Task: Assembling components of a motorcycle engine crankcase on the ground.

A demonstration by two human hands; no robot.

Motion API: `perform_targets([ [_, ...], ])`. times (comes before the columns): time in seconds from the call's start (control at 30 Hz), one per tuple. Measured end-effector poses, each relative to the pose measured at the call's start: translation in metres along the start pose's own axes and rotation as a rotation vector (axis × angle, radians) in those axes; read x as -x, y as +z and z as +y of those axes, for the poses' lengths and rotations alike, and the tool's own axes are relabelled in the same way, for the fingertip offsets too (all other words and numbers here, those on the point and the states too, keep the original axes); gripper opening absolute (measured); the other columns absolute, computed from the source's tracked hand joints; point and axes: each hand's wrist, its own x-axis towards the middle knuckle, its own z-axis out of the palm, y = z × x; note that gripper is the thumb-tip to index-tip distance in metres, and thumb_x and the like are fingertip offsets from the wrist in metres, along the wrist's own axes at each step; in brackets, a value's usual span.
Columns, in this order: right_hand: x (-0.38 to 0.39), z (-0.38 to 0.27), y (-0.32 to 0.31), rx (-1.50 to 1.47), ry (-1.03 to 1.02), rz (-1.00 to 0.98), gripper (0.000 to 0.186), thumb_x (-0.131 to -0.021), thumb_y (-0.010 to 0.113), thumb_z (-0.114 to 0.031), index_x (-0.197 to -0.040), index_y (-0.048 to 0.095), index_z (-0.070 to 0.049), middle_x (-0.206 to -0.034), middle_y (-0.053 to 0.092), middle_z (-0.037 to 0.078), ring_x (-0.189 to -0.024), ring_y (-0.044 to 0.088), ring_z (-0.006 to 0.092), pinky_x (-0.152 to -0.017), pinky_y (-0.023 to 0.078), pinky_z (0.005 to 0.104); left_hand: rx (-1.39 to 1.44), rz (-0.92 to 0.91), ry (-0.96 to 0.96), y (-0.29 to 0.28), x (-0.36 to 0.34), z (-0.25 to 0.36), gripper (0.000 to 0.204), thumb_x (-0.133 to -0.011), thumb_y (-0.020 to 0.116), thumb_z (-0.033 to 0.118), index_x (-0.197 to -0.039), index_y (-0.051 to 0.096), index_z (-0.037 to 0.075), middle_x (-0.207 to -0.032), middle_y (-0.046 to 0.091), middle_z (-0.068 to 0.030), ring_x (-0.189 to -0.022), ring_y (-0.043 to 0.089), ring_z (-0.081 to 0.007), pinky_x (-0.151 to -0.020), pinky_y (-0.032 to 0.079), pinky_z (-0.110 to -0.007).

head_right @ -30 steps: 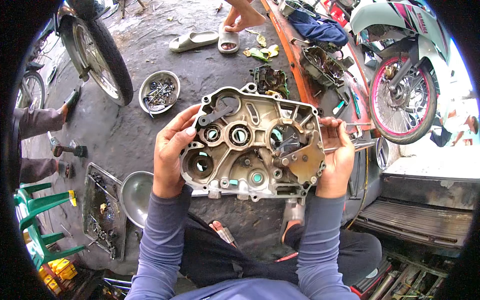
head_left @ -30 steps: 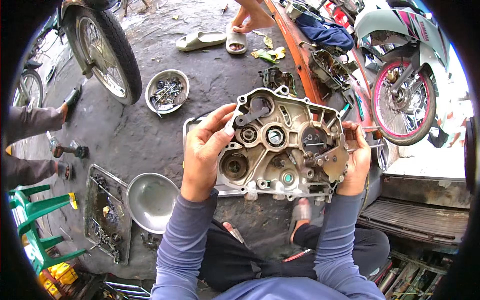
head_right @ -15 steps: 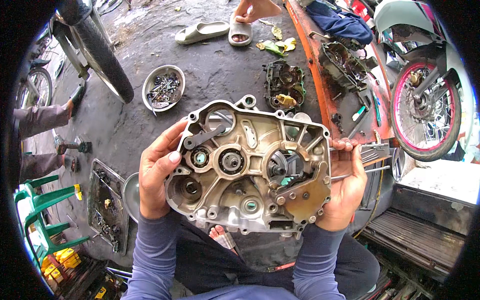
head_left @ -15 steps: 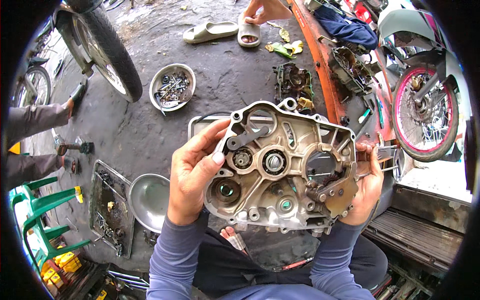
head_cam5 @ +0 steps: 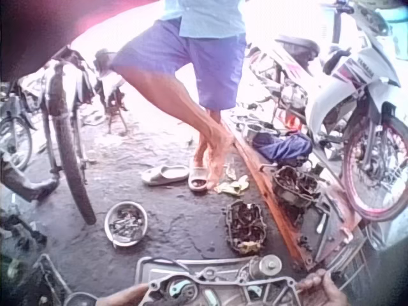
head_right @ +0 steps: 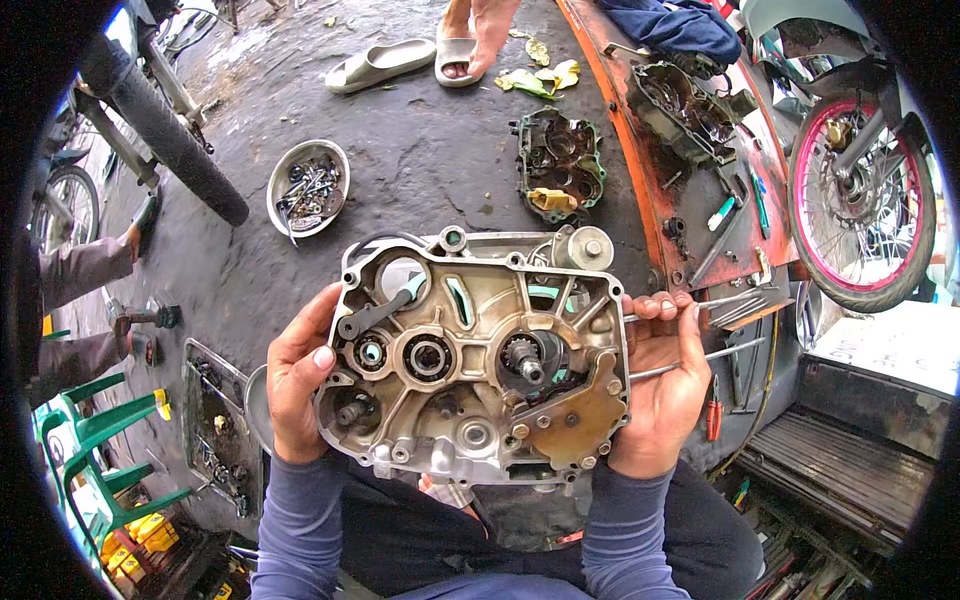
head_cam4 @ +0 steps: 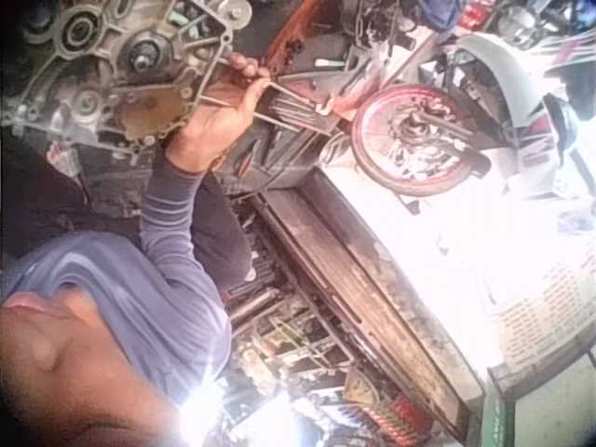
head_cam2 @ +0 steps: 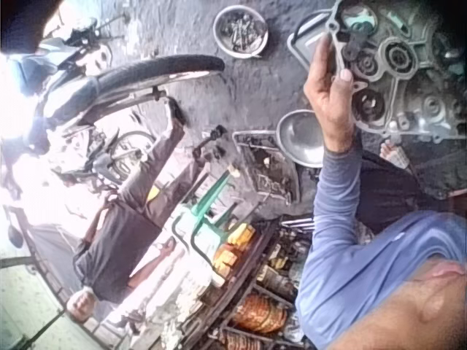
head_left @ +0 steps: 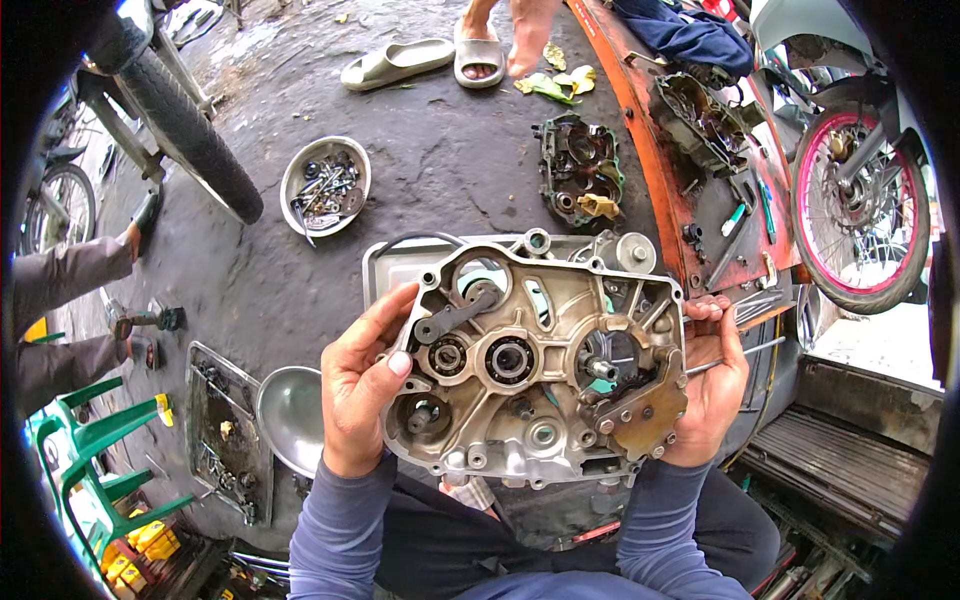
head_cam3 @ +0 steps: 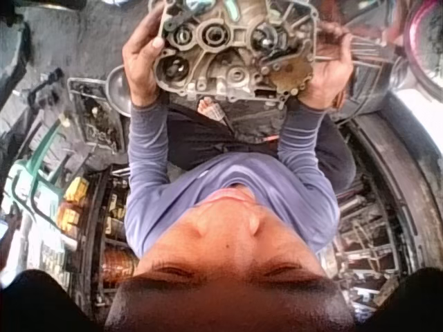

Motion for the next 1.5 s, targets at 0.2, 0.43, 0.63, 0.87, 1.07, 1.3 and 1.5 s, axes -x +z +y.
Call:
perform_targets([
  [0.2,0.002,0.008,-0.010,-0.003,-0.017,0.008,0.019,-0.106,0.047,-0.025,-0.101,0.051,-0.008,-0.089,0.051,0.003,-0.091,0.056,0.0179,-0.104,0.049,0.0421,-0.063,-0.004,-0.025,-0.006,-0.002,-0.007,0.066,-0.082,0.064,0.021,-0.138,0.051,-0.011,-0.131,0.061,-0.0192,-0.122,0.058,-0.0246,-0.108,0.040,-0.034],
  [0.43,0.004,0.014,-0.020,-0.070,0.003,0.027,0.019,-0.107,0.046,-0.025,-0.101,0.052,-0.007,-0.090,0.050,0.003,-0.091,0.056,0.0185,-0.103,0.050,0.0422,-0.123,-0.006,-0.047,-0.011,-0.002,-0.015,0.066,-0.082,0.065,0.024,-0.136,0.053,-0.011,-0.134,0.057,-0.0180,-0.123,0.056,-0.0246,-0.109,0.038,-0.034],
  [0.63,0.001,0.020,-0.027,-0.007,-0.006,0.057,0.019,-0.107,0.046,-0.024,-0.100,0.051,-0.007,-0.090,0.050,0.003,-0.091,0.055,0.0184,-0.103,0.048,0.0417,-0.169,-0.017,-0.047,-0.012,-0.005,-0.019,0.065,-0.082,0.064,0.026,-0.134,0.054,-0.011,-0.135,0.056,-0.0187,-0.126,0.054,-0.0258,-0.110,0.036,-0.035],
  [0.87,0.000,0.024,-0.035,0.043,-0.014,0.100,0.020,-0.107,0.047,-0.025,-0.101,0.052,-0.007,-0.090,0.051,0.003,-0.090,0.055,0.0183,-0.101,0.049,0.0408,-0.181,-0.031,-0.031,-0.018,-0.005,-0.030,0.065,-0.082,0.063,0.028,-0.134,0.056,-0.010,-0.136,0.056,-0.0203,-0.128,0.053,-0.0270,-0.111,0.035,-0.036],
  [1.07,0.002,0.022,-0.036,0.023,-0.011,0.081,0.023,-0.107,0.047,-0.029,-0.101,0.052,-0.008,-0.090,0.051,0.003,-0.089,0.055,0.0180,-0.100,0.050,0.0402,-0.272,-0.020,0.028,-0.022,0.001,-0.032,0.067,-0.082,0.064,0.034,-0.135,0.057,-0.007,-0.140,0.054,-0.0226,-0.131,0.051,-0.0295,-0.113,0.033,-0.038],
  [1.3,0.001,0.023,-0.036,0.068,-0.018,0.097,0.024,-0.107,0.046,-0.029,-0.102,0.052,-0.007,-0.090,0.051,0.003,-0.090,0.056,0.0176,-0.098,0.051,0.0401,-0.276,-0.012,0.008,-0.024,0.000,-0.039,0.067,-0.082,0.062,0.036,-0.133,0.059,-0.006,-0.140,0.055,-0.0234,-0.134,0.049,-0.0318,-0.114,0.031,-0.041],
  [1.5,-0.005,0.027,-0.037,0.062,-0.006,0.085,0.022,-0.106,0.048,-0.029,-0.101,0.052,-0.007,-0.089,0.051,0.002,-0.088,0.055,0.0172,-0.096,0.051,0.0394,-0.367,0.017,0.034,-0.025,0.003,-0.042,0.068,-0.082,0.061,0.040,-0.133,0.060,-0.005,-0.140,0.055,-0.0244,-0.136,0.047,-0.0341,-0.116,0.029,-0.043],
])
